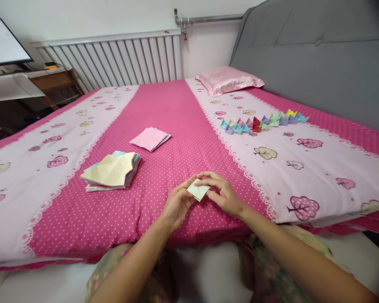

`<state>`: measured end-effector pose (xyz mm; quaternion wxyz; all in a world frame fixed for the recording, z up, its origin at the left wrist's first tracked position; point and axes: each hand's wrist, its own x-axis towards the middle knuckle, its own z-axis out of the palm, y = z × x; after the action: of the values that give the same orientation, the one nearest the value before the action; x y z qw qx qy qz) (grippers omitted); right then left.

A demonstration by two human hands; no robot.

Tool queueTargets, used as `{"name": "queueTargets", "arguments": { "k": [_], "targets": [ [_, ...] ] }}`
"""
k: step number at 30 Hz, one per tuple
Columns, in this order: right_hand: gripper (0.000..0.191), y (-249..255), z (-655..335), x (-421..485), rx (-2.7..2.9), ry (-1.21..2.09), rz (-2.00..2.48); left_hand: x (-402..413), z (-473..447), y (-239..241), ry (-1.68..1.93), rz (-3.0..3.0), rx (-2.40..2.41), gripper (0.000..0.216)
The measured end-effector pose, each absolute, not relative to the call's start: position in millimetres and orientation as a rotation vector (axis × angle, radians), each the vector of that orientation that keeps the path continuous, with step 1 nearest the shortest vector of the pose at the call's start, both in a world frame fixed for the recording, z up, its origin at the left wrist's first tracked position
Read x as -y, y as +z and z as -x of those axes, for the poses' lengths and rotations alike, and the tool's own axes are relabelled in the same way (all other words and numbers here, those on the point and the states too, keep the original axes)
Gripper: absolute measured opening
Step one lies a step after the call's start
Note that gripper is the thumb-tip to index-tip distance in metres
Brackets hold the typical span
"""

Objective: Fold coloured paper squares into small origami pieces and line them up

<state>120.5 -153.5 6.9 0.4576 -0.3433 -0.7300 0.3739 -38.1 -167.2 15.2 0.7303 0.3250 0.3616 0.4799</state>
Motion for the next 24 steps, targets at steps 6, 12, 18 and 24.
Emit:
{"name": "queueTargets", "arguments": {
  "k": [6, 12, 18, 24],
  "targets": [
    [0.027, 7.0, -117.3, 157.0, 1.865, 0.723, 0.835, 167.3, 37.6, 7.9, 1.093, -0.755, -0.769, 0.043],
    [0.025, 1.2, -112.9, 155.4, 1.738, 0.735, 0.933, 165.4, 37.4, 0.5, 1.093, -0.89, -0.77, 0.054],
    [0.04, -7.6, -115.2, 150.6, 1.544, 1.136, 1.046, 163.6, 39.6, 0.1, 1.009, -1.166, -0.858, 0.062],
    [0.024, -6.4, -117.0, 149.0, 1.504, 1.331, 1.0, 165.6, 39.3, 0.6, 0.928, -1.184, -0.929, 0.07]
  ]
}}
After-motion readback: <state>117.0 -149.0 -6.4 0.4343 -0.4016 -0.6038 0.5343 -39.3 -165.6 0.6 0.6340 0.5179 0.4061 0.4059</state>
